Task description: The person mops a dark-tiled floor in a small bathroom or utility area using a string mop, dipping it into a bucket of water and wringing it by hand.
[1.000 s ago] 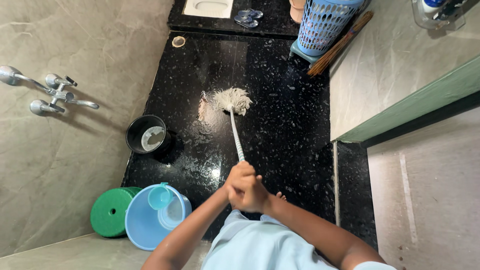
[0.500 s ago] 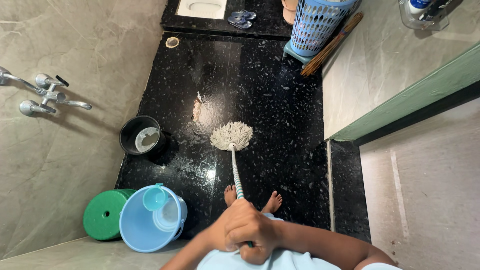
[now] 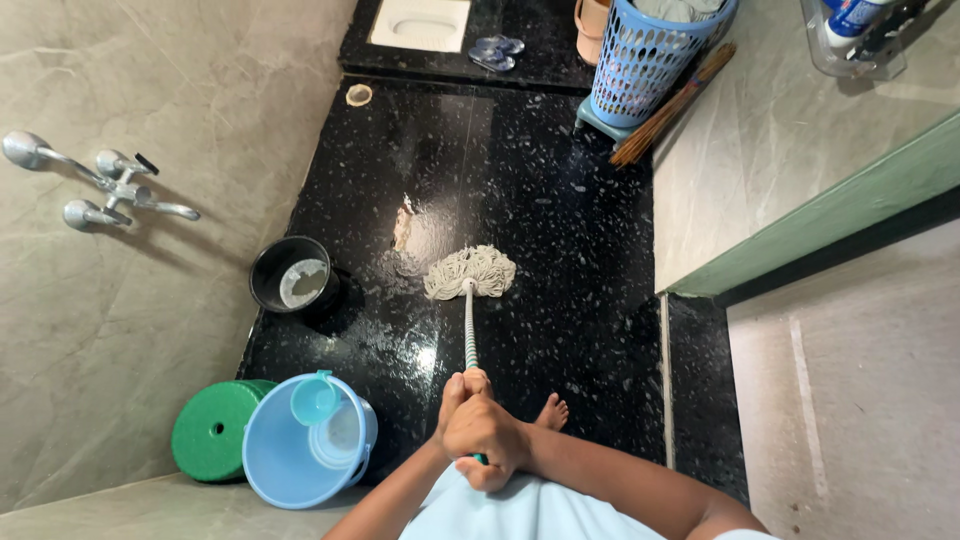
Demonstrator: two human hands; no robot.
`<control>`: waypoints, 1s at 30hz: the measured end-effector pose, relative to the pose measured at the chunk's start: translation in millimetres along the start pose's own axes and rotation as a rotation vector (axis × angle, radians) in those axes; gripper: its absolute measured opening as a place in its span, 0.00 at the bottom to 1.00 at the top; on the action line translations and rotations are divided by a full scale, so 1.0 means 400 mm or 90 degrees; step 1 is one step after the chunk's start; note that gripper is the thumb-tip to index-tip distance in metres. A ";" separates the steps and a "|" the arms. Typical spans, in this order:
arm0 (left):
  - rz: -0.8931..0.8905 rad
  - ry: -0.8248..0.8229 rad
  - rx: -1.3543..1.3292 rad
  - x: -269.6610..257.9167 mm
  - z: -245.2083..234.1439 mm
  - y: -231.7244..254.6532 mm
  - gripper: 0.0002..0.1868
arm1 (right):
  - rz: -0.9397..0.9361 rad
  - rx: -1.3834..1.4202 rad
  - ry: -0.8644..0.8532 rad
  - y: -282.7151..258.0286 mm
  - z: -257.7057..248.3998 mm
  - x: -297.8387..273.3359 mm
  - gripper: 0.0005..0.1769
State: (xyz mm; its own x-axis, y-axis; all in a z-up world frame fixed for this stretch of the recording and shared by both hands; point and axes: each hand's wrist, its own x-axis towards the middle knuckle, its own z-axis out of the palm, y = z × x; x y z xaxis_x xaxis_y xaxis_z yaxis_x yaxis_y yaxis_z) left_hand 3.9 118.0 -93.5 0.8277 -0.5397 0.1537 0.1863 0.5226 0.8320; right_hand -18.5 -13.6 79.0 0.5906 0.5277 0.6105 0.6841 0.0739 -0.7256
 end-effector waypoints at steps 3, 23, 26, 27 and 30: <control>0.028 -0.022 0.146 0.081 -0.095 -0.115 0.31 | 0.023 -0.091 0.009 0.104 0.000 -0.067 0.08; 0.146 -0.126 0.649 0.461 -0.295 -0.200 0.28 | 0.162 -0.220 0.131 0.424 -0.092 -0.101 0.03; 0.017 -0.108 0.577 0.331 -0.211 -0.147 0.36 | 0.113 -0.178 0.127 0.283 -0.037 -0.104 0.02; 0.015 -0.115 0.579 0.299 -0.175 -0.117 0.37 | 0.116 -0.164 0.117 0.235 -0.025 -0.097 0.02; -0.002 -0.159 0.533 0.252 -0.057 0.001 0.39 | 0.132 -0.092 0.100 0.104 -0.033 -0.060 0.03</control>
State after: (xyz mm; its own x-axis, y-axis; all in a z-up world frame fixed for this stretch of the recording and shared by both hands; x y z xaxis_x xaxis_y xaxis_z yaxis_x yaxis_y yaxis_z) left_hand 99.4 78.8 -89.7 0.6692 -0.7207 0.1809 -0.3425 -0.0831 0.9358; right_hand 1.4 -34.6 38.3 0.7757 0.3806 0.5034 0.5887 -0.1489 -0.7945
